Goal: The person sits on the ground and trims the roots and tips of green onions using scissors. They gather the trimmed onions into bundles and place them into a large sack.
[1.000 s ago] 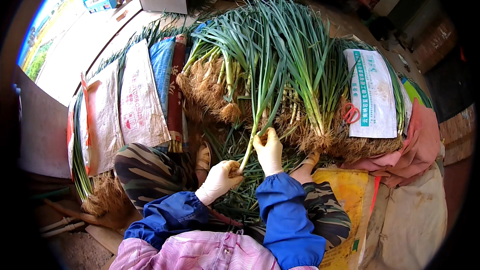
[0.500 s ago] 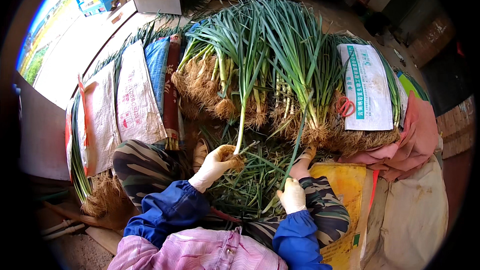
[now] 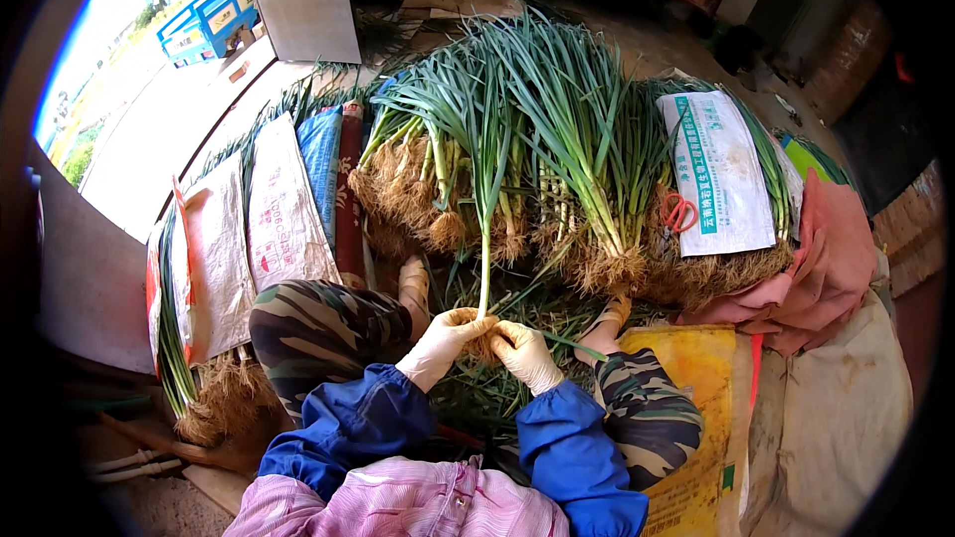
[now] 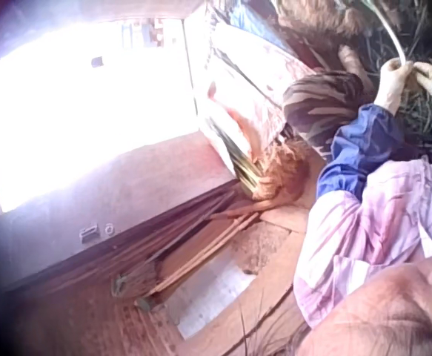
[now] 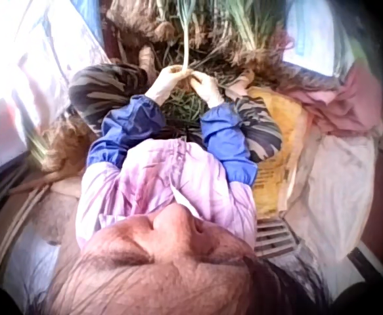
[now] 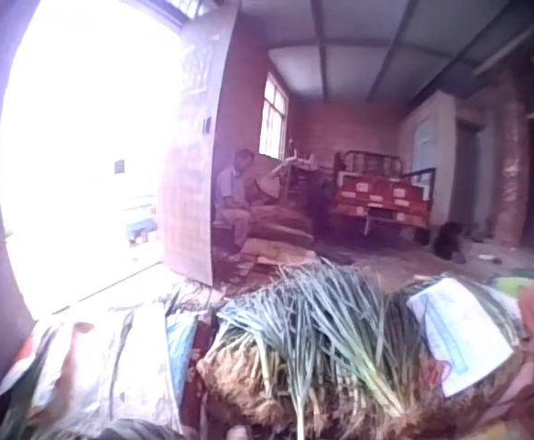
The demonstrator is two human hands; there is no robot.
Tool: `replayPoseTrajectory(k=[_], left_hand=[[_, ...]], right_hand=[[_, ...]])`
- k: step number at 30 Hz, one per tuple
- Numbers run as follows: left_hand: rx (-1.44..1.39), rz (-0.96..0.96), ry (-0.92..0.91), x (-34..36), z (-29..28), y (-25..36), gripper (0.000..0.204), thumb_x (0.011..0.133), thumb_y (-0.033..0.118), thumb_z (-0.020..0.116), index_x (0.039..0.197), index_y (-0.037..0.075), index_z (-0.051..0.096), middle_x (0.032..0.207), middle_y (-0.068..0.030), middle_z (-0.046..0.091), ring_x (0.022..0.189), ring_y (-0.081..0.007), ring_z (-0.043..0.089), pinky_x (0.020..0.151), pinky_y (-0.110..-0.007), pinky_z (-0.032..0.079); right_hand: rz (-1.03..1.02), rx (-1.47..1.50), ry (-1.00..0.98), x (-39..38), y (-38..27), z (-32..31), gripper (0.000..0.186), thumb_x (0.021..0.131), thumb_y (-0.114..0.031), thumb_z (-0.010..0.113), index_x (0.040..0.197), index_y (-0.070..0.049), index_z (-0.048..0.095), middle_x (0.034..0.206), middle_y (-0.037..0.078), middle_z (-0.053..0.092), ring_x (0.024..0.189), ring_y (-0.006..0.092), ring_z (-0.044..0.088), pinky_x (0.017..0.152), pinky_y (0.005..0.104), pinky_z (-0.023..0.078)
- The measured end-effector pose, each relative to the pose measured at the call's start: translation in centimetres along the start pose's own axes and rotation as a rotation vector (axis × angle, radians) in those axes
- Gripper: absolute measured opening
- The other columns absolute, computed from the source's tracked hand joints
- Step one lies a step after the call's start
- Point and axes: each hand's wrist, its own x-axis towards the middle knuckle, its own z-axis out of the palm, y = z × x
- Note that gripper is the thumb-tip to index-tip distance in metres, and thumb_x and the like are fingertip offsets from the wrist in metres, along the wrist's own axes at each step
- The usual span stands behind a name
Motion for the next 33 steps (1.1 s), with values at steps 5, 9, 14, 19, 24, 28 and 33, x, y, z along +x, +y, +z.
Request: replayPoseTrajectory(k=[5, 9, 14, 19, 24, 28, 33], left_hand=[[0.137, -0.130, 0.058, 2.0, -0.2, -0.2, 0.021, 0.094, 0.019, 0.061, 0.091, -0.002, 0.065, 0.077, -0.0037, 0.064, 0.061, -0.0100, 0.056, 0.056, -0.025, 0.046], [0.343, 0.202, 0.474, 5.5, -2.5, 1.7, 0.022, 0.097, 0.019, 0.056, 0.088, 0.000, 0.060, 0.069, -0.0007, 0.057, 0.056, -0.0088, 0.050, 0.053, -0.024, 0.043], [0.274, 0.162, 0.245, 7.0, -3.4, 4.3, 0.019, 0.092, 0.021, 0.065, 0.093, 0.003, 0.058, 0.073, 0.0009, 0.056, 0.060, -0.0087, 0.052, 0.055, -0.024, 0.044], [-0.204, -0.168, -0.039, 5.7, -2.1, 2.1, 0.011, 0.087, 0.007, 0.067, 0.095, 0.002, 0.060, 0.079, -0.0031, 0.061, 0.066, -0.0137, 0.061, 0.054, -0.029, 0.049], [-0.150, -0.086, -0.072, 4.4, -3.0, 4.0, 0.022, 0.088, 0.008, 0.063, 0.109, 0.000, 0.063, 0.077, -0.0006, 0.058, 0.062, -0.0111, 0.055, 0.051, -0.024, 0.046], [-0.281, 0.003, -0.243, 2.9, -1.5, 6.0, 0.045, 0.088, 0.009, 0.061, 0.132, 0.001, 0.052, 0.089, -0.0043, 0.066, 0.085, -0.0156, 0.064, 0.078, -0.026, 0.051], [-0.523, -0.215, -0.294, 3.2, 1.7, 2.8, 0.050, 0.093, 0.015, 0.056, 0.141, 0.011, 0.043, 0.122, -0.0074, 0.060, 0.104, -0.0203, 0.061, 0.086, -0.040, 0.054]], right_hand=[[-0.226, -0.879, 0.170, -1.2, -4.2, 2.2, 0.018, 0.091, -0.021, 0.058, 0.085, -0.005, 0.054, 0.073, 0.014, 0.059, 0.069, 0.0347, 0.062, 0.060, 0.0441, 0.051], [-0.227, -0.489, -0.109, -3.8, -7.0, 1.2, 0.023, 0.089, -0.022, 0.063, 0.078, -0.003, 0.056, 0.072, 0.016, 0.056, 0.068, 0.0346, 0.060, 0.060, 0.0426, 0.047], [-0.142, -1.019, 0.221, -3.1, -7.4, -5.1, 0.031, 0.093, -0.021, 0.058, 0.117, -0.002, 0.059, 0.117, 0.021, 0.059, 0.097, 0.0326, 0.064, 0.085, 0.0359, 0.054], [-0.123, -1.155, 0.725, 7.4, -3.8, -16.7, 0.040, 0.086, -0.022, 0.066, 0.117, 0.000, 0.055, 0.113, 0.022, 0.062, 0.103, 0.0348, 0.060, 0.090, 0.0433, 0.048], [-0.030, -0.941, 0.663, 10.7, -7.0, -19.0, 0.017, 0.088, -0.020, 0.062, 0.094, -0.005, 0.057, 0.083, 0.016, 0.065, 0.076, 0.0299, 0.066, 0.071, 0.0426, 0.053], [-0.274, -0.663, 0.945, 7.2, -17.1, -19.7, 0.010, 0.091, -0.010, 0.061, 0.097, -0.003, 0.060, 0.076, 0.008, 0.064, 0.062, 0.0162, 0.061, 0.056, 0.0320, 0.049], [-0.106, -0.562, 0.622, 3.9, -12.9, -6.7, 0.019, 0.089, -0.016, 0.063, 0.101, -0.002, 0.058, 0.089, 0.013, 0.068, 0.073, 0.0230, 0.068, 0.064, 0.0368, 0.054]])
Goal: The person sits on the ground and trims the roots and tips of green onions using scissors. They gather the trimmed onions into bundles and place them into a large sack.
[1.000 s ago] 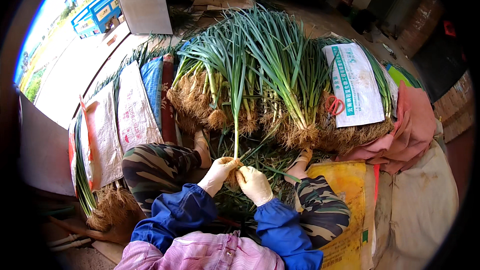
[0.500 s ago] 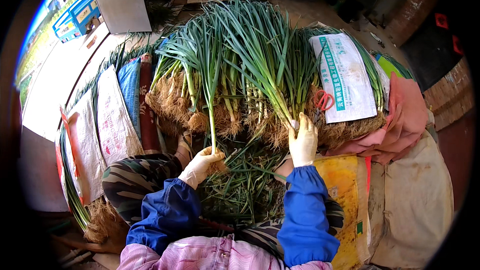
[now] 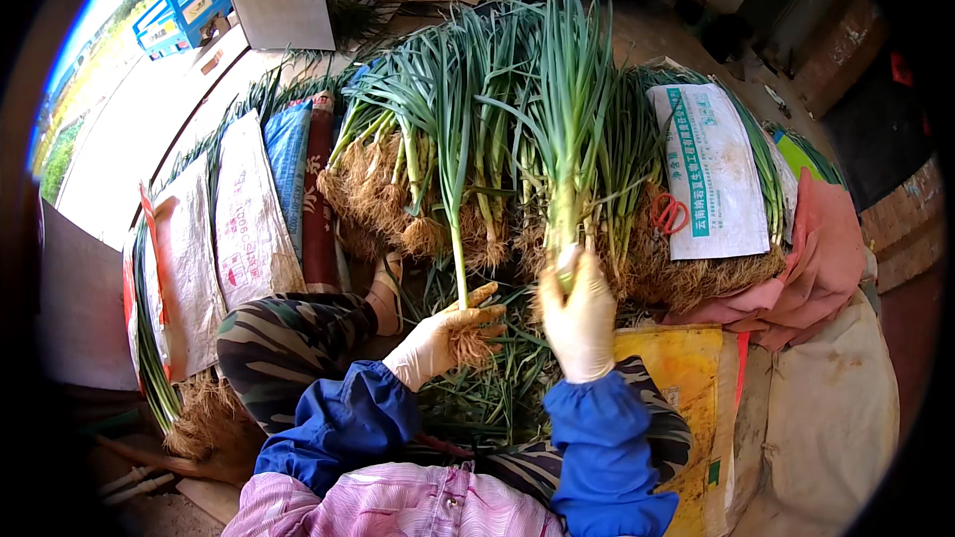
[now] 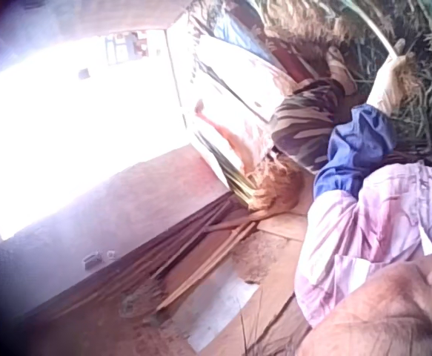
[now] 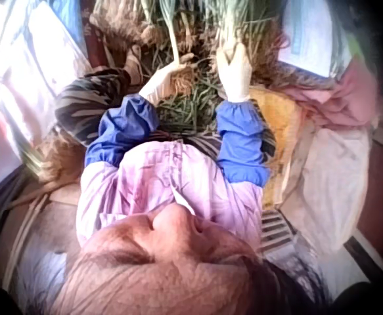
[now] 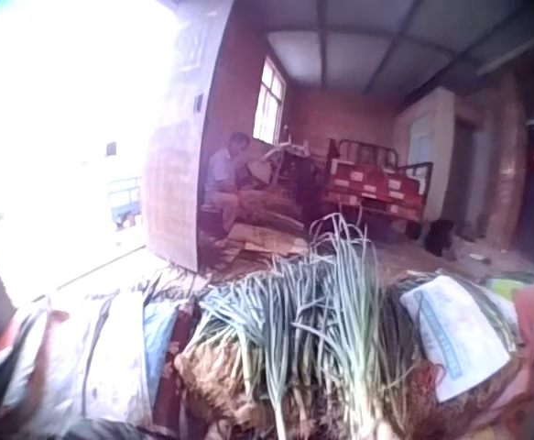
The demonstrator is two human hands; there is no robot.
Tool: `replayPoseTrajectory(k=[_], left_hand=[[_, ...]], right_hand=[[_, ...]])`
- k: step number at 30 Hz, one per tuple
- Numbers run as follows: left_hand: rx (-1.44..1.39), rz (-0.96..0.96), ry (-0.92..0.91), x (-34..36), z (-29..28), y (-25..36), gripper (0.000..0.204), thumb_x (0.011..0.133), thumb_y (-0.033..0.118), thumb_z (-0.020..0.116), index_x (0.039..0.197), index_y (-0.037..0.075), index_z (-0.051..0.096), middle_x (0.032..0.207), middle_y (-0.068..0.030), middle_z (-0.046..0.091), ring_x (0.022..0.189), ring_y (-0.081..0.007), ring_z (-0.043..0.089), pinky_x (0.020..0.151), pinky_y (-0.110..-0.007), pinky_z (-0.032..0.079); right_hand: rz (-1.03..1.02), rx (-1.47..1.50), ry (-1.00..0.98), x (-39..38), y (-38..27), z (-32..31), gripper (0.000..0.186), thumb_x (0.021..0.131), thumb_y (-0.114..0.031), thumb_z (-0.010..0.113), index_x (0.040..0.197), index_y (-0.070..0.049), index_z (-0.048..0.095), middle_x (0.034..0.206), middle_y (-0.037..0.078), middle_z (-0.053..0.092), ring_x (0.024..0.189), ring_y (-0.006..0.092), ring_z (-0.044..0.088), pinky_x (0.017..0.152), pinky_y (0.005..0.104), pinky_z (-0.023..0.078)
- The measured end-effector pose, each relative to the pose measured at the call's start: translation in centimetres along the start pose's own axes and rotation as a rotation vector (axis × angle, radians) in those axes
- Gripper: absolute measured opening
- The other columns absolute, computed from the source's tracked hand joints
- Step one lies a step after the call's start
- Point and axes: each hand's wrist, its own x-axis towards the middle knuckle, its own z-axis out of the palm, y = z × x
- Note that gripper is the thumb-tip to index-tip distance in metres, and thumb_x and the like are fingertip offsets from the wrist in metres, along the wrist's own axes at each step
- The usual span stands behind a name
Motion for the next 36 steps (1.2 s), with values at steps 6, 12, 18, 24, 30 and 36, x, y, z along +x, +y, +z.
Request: replayPoseTrajectory(k=[6, 12, 18, 24, 30, 36], left_hand=[[-0.191, -0.057, 0.129, -1.1, -4.7, -1.6, 0.030, 0.091, 0.013, 0.057, 0.119, 0.004, 0.055, 0.105, -0.0142, 0.066, 0.091, -0.0268, 0.067, 0.082, -0.042, 0.056], [0.005, 0.035, 0.083, -1.9, -2.8, -1.4, 0.035, 0.087, 0.003, 0.054, 0.122, 0.001, 0.050, 0.108, -0.0130, 0.063, 0.094, -0.0257, 0.066, 0.084, -0.039, 0.057], [0.170, 0.172, 0.168, -2.5, -4.6, -0.7, 0.050, 0.083, 0.000, 0.052, 0.133, 0.000, 0.045, 0.104, -0.0090, 0.062, 0.088, -0.0190, 0.065, 0.075, -0.032, 0.057], [-0.072, 0.183, 0.174, -2.7, -3.7, 1.2, 0.050, 0.079, 0.003, 0.049, 0.129, -0.005, 0.045, 0.102, -0.0158, 0.062, 0.084, -0.0245, 0.066, 0.074, -0.037, 0.059], [-0.217, 0.072, 0.017, -3.2, -4.5, 0.7, 0.050, 0.079, 0.005, 0.050, 0.127, -0.006, 0.046, 0.107, -0.0219, 0.062, 0.090, -0.0305, 0.066, 0.078, -0.043, 0.057], [-0.092, 0.130, 0.238, -3.5, -5.4, 0.9, 0.048, 0.078, 0.005, 0.052, 0.125, -0.002, 0.047, 0.099, -0.0132, 0.063, 0.088, -0.0266, 0.065, 0.080, -0.042, 0.057]], right_hand=[[-0.057, 0.139, -0.111, -3.6, 4.0, 4.5, 0.027, 0.088, -0.005, 0.063, 0.113, 0.002, 0.059, 0.107, 0.016, 0.064, 0.088, 0.0232, 0.069, 0.075, 0.0306, 0.056], [-0.231, 0.185, -0.405, 0.5, 4.6, 6.3, 0.055, 0.085, -0.028, 0.072, 0.127, -0.004, 0.045, 0.118, 0.018, 0.058, 0.085, 0.0253, 0.067, 0.075, 0.0355, 0.054], [-0.032, 0.399, -0.791, -5.8, 2.8, 5.8, 0.017, 0.092, -0.018, 0.063, 0.086, -0.003, 0.058, 0.065, 0.006, 0.053, 0.059, 0.0116, 0.052, 0.055, 0.0296, 0.042], [0.323, 0.779, -0.827, -7.6, 7.1, -3.3, 0.020, 0.088, -0.011, 0.068, 0.104, -0.001, 0.060, 0.100, 0.010, 0.064, 0.077, 0.0140, 0.065, 0.064, 0.0251, 0.052], [0.024, 0.407, -0.364, -3.1, 6.5, 4.9, 0.084, 0.086, -0.039, 0.071, 0.146, 0.000, 0.029, 0.139, 0.020, 0.047, 0.077, 0.0119, 0.057, 0.072, 0.0263, 0.050], [-0.302, 0.164, -0.530, -6.3, 3.9, 7.7, 0.022, 0.094, -0.021, 0.062, 0.098, 0.000, 0.061, 0.075, 0.000, 0.064, 0.063, 0.0128, 0.054, 0.058, 0.0297, 0.046]])
